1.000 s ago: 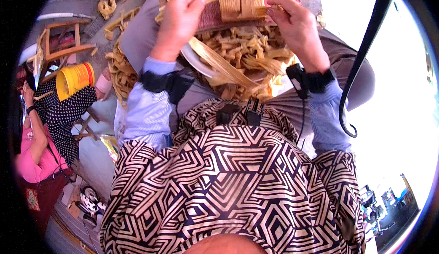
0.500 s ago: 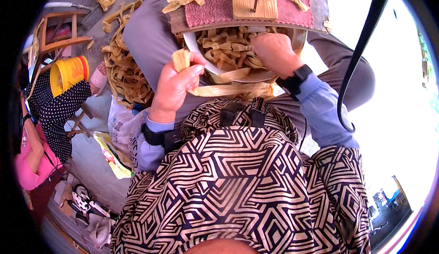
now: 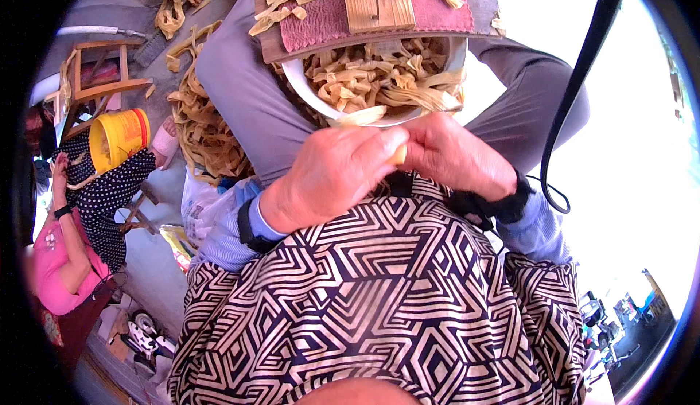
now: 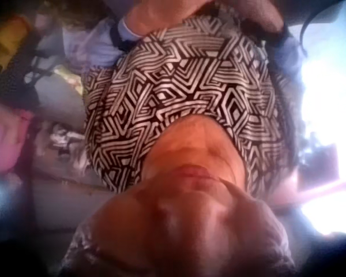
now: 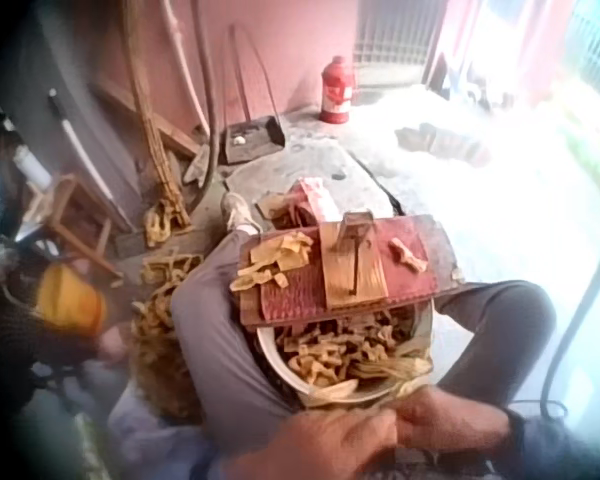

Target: The person ties yellow strips of food into small knots by hand and places them into a large bowl.

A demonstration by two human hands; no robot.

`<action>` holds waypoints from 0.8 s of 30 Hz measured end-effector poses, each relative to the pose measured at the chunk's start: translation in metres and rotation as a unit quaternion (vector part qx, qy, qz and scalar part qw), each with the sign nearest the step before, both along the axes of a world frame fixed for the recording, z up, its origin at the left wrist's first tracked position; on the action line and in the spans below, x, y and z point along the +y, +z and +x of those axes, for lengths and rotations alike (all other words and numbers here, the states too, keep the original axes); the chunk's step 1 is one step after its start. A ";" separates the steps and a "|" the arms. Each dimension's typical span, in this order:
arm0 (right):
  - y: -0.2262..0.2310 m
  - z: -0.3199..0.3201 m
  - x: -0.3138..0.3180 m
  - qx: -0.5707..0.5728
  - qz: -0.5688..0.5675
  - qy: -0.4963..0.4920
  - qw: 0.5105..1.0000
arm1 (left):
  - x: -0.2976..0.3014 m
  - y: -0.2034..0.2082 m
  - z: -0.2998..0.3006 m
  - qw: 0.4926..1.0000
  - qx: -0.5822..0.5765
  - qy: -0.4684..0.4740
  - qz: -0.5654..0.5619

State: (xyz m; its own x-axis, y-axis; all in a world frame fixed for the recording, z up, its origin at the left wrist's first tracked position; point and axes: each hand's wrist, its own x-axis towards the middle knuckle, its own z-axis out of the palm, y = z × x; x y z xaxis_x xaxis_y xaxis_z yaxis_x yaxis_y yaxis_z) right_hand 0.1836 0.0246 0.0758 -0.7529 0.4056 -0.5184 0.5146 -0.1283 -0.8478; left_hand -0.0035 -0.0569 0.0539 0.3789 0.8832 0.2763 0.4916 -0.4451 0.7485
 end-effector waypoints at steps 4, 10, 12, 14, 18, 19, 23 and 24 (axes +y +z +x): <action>-0.002 0.014 -0.027 0.080 0.051 -0.035 0.995 | -0.019 0.007 0.010 0.997 -0.029 0.030 -0.068; 0.000 0.020 -0.031 0.133 0.099 0.020 0.986 | -0.017 0.013 -0.001 0.983 -0.017 -0.080 -0.164; 0.001 0.017 -0.029 0.130 0.108 0.024 0.985 | -0.016 0.007 -0.007 0.979 -0.041 -0.062 -0.188; -0.001 0.014 -0.015 0.086 0.112 -0.016 0.990 | -0.007 -0.002 -0.013 0.975 -0.087 -0.011 -0.205; -0.022 0.006 0.017 0.046 0.201 -0.047 0.977 | 0.009 -0.016 -0.038 0.866 -0.264 0.090 -0.415; -0.028 0.004 0.024 0.035 0.236 -0.036 0.971 | 0.009 -0.023 -0.037 0.870 -0.260 0.109 -0.405; -0.031 -0.021 0.032 0.041 0.498 -0.095 0.861 | 0.010 -0.042 -0.025 0.891 -0.205 0.124 -0.386; -0.025 -0.023 0.032 0.075 0.503 -0.082 0.857 | 0.013 -0.045 -0.024 0.886 -0.188 0.100 -0.411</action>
State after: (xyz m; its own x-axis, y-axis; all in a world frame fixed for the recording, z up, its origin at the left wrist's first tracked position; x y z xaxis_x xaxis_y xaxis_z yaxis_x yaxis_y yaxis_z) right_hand 0.1607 0.0569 0.0505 -0.6701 0.6978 0.2533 0.4349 0.6455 -0.6279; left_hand -0.0275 -0.0439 0.0092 0.2088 0.8835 -0.4193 0.1471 0.3955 0.9066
